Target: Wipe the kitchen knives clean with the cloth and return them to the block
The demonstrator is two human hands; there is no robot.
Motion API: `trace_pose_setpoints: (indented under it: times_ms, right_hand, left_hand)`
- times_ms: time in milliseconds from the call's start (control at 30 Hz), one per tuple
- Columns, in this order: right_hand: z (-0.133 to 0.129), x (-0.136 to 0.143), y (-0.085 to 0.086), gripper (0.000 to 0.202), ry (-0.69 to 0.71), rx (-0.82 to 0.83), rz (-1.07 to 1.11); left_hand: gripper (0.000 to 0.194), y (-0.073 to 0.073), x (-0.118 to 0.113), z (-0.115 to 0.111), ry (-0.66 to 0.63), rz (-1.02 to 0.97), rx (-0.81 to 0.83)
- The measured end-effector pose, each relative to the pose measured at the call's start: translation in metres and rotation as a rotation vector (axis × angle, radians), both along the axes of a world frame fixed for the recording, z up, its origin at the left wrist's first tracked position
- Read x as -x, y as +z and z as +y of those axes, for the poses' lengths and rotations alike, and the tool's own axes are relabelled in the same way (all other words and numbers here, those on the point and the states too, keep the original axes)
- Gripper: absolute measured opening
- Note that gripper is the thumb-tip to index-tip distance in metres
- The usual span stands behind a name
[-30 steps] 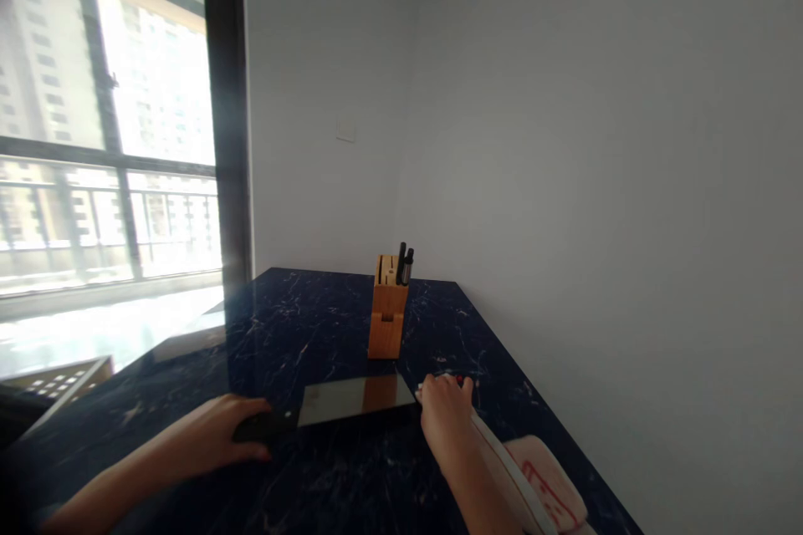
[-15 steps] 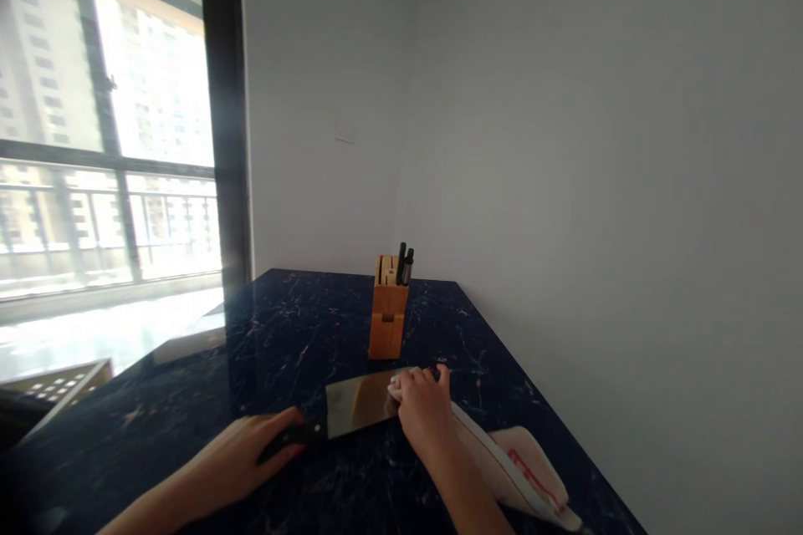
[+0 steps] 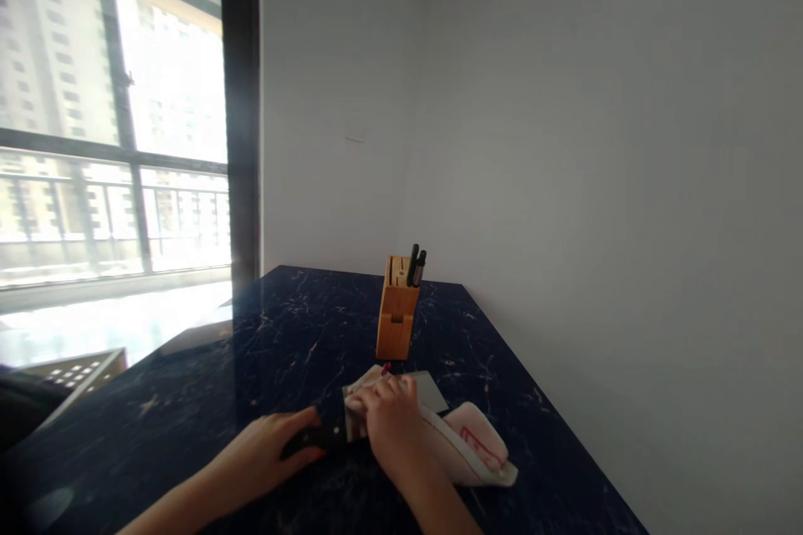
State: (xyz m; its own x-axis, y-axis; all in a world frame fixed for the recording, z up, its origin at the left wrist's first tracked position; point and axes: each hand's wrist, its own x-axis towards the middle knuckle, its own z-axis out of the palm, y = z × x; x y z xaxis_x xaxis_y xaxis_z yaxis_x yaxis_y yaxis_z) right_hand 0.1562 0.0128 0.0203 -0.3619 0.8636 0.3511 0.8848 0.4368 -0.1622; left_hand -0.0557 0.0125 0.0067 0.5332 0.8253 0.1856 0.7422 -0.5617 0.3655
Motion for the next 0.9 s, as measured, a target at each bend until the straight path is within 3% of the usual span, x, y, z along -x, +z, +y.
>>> trace_pose_setpoints:
  times_ms: [133, 333, 533, 767, 900]
  right_hand:
    - [0.009, -0.009, -0.006, 0.032, -0.150, -0.017, -0.021]
    - [0.002, 0.005, -0.001, 0.042, 0.000, 0.029, -0.140]
    - [0.005, -0.004, -0.003, 0.048, -0.096, 0.029, -0.132]
    - [0.001, 0.008, -0.003, 0.045, 0.044, 0.068, -0.121]
    - [0.006, -0.001, -0.005, 0.048, -0.042, 0.038, -0.123]
  left_hand:
    - [0.021, 0.001, -0.001, -0.002, 0.023, 0.010, -0.014]
    - [0.021, 0.000, -0.002, -0.003, 0.028, 0.029, -0.030]
    - [0.023, 0.000, -0.003, -0.003, 0.001, 0.004, -0.020]
    - [0.023, 0.001, -0.003, -0.003, 0.006, 0.007, -0.022]
    - [0.023, 0.000, -0.003, -0.003, -0.007, 0.007, -0.011]
